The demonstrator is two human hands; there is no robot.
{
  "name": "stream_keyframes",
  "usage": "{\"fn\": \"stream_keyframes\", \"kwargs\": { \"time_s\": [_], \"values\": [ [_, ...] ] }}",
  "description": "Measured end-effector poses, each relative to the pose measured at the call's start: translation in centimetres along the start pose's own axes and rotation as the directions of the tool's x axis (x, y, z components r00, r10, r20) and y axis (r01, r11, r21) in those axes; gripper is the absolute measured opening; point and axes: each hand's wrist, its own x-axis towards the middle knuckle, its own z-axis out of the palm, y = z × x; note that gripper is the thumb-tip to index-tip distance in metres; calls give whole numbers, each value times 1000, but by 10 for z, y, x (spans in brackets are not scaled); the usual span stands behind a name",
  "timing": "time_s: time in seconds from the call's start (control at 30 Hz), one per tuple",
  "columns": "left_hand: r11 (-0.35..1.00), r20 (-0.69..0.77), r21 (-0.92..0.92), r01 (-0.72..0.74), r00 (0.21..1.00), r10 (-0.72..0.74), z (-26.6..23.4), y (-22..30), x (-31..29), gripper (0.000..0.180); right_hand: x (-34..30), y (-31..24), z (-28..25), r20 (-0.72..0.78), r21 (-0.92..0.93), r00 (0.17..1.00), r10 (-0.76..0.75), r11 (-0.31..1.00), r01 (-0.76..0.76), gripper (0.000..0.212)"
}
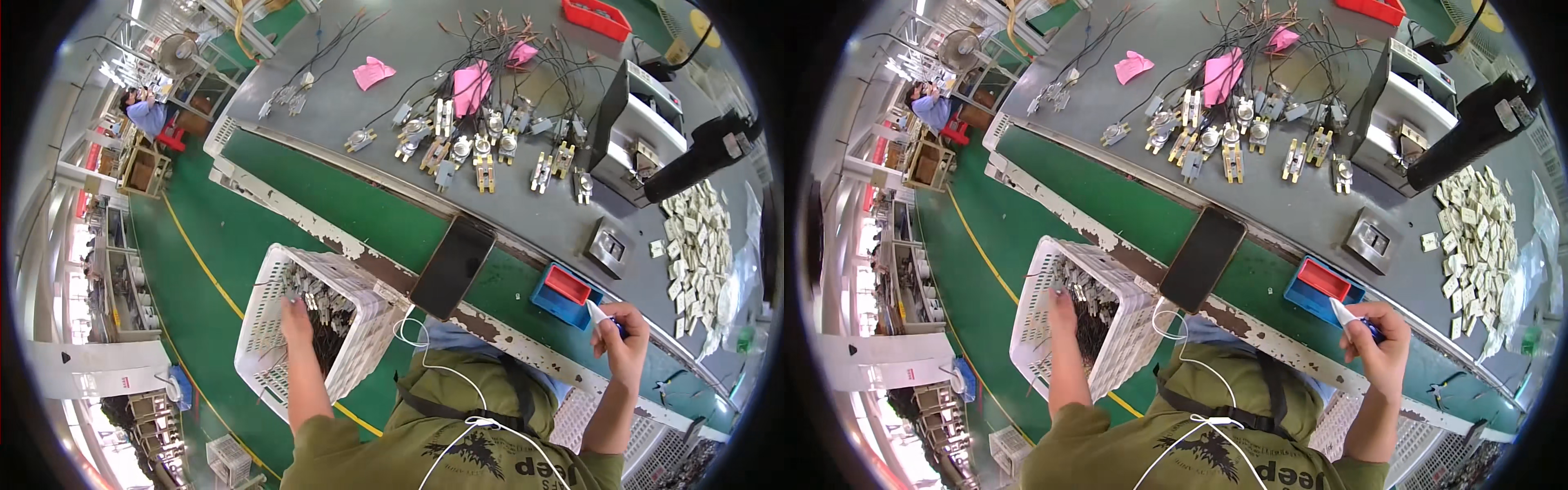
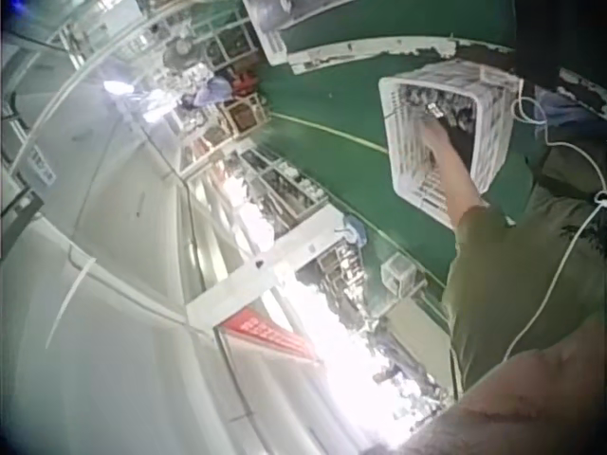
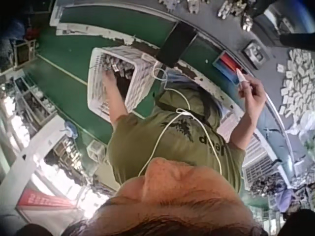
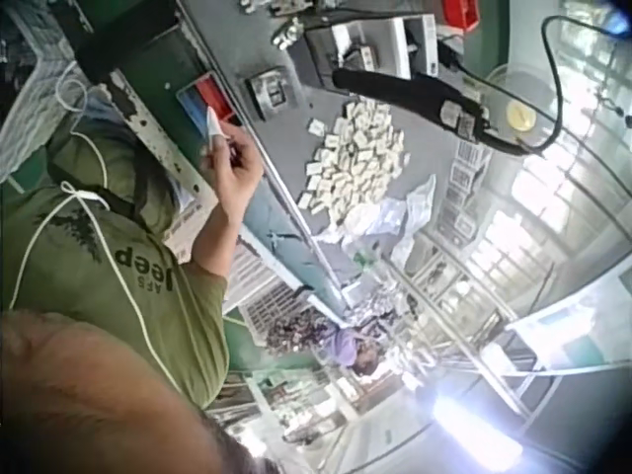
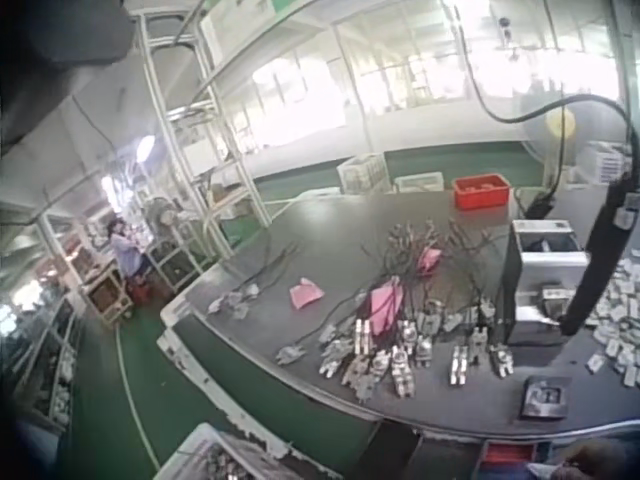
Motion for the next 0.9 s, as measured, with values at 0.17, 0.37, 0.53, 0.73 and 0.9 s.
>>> {"fn": "stream_keyframes", "kwargs": {
  "time_s": [0.17,0.37,0.53,0.73,0.9],
  "values": [
    [856,-58,128,500,866,-497,-27,-18,-11,49,5,2,3,33,19,999,33,999,-33,10],
    [263,214,955,-136,931,-295,14,4,7,32,-6,-10,-3,-6,-34,1000,-19,999,19,11],
    [694,510,580,-427,854,99,193,66,-52,36,15,-14,26,197,-145,953,-231,954,261,26],
    [695,995,-19,-719,57,87,373,60,-213,20,15,-28,29,251,-218,946,-205,940,262,71],
    [573,923,-326,-752,-384,22,412,63,-255,40,15,-34,33,248,-241,944,-219,930,279,86]
  ]
}}
